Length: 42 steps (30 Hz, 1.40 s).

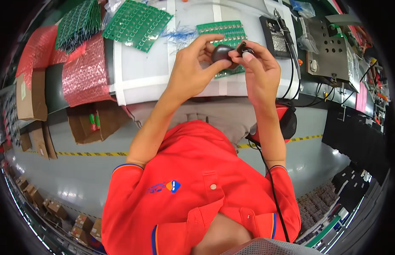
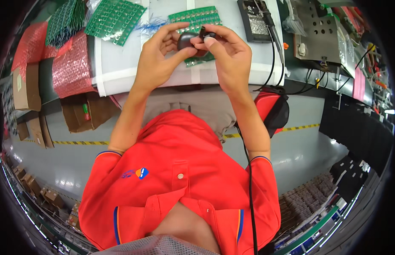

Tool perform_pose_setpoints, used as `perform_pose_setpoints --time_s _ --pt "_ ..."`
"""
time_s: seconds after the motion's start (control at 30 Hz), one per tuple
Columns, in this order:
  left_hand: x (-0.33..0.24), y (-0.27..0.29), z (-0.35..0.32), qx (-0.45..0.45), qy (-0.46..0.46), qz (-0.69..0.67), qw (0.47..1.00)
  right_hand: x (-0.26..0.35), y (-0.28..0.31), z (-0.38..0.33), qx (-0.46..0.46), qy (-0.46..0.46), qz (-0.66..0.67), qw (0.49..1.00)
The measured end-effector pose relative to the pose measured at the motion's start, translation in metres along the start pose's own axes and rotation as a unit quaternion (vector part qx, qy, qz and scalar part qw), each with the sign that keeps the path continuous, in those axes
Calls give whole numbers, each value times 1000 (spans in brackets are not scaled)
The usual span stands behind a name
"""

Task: Soldering electronic components onto printed circuit boards at a factory workstation.

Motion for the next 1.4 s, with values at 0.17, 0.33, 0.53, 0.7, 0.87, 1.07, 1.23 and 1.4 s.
perform_pose_setpoints --time_s 0.17,0.33,0.53,0.7,0.87,1.07,1.23,1.4 --pt "-5 -2 -3 28 7 -29 999 15 16 10 -30 -6 32 999" --pt "-6 -11 0 3 75 -30 997 37 -3 -7 87 79 -6 993" --pt "-41 -27 -3 33 -52 -13 998 53 0 -9 13 122 -124 985" --pt "-34 -19 1 42 17 -31 998 64 22 4 15 105 -26 994" --pt "-30 4 6 12 -13 -8 1000 78 18 -3 51 216 -244 944" --pt "-34 10 -1 -7 -59 49 997 79 -12 -11 94 343 -462 812" --pt "-39 10 -4 -3 -74 70 995 71 -22 -11 134 318 -489 801" --pt "-28 5 -7 -10 -20 -88 996 60 -11 -9 88 338 -418 839"
Point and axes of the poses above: each hand's wrist, its own z-axis towards the middle knuckle, its own y-axis out of the back of the hand, x = y × z, the point moved 6 cm from there along z, towards the middle knuckle, and after that the axes turned 5 degrees about -x, right-handed, at the moved point
